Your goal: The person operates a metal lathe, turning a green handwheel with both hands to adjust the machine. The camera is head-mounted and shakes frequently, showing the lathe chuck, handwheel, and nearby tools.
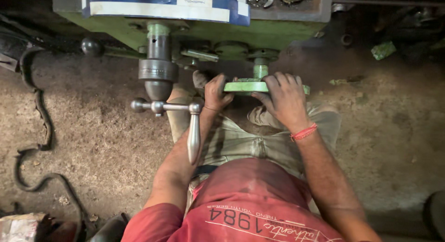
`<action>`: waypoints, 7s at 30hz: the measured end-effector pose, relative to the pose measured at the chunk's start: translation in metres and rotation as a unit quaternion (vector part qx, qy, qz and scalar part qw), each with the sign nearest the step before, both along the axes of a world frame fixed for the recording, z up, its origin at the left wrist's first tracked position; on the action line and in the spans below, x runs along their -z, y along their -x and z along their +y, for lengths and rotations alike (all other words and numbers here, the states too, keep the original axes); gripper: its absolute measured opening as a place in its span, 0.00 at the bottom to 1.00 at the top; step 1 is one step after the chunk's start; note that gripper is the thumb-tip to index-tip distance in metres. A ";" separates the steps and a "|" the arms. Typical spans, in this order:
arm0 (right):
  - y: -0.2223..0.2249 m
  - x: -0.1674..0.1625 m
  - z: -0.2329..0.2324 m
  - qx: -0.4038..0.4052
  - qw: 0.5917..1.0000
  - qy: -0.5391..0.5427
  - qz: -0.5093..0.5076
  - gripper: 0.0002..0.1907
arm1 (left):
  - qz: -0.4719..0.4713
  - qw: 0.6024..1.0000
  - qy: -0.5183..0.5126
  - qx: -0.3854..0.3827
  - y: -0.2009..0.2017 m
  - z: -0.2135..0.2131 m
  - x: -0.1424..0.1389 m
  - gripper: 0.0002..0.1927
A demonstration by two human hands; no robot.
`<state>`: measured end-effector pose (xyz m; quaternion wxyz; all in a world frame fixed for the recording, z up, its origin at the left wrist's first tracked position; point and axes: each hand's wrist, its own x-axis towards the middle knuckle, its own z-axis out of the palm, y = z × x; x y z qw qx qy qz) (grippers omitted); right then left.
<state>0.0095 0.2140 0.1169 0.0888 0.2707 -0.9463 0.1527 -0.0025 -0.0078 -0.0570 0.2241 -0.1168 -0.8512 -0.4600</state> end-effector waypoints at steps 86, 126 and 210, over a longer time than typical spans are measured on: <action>0.002 -0.005 -0.035 0.016 0.990 -0.142 0.004 0.28 | -0.497 0.852 -0.161 -0.029 0.033 -0.020 0.020 0.68; 0.002 -0.005 -0.047 0.012 0.985 -0.174 0.000 0.26 | -0.458 0.879 -0.083 -0.103 0.042 -0.014 -0.013 0.45; 0.012 -0.001 0.012 0.073 0.983 -0.107 -0.127 0.34 | -0.406 0.882 -0.192 -0.143 0.050 0.020 0.017 0.50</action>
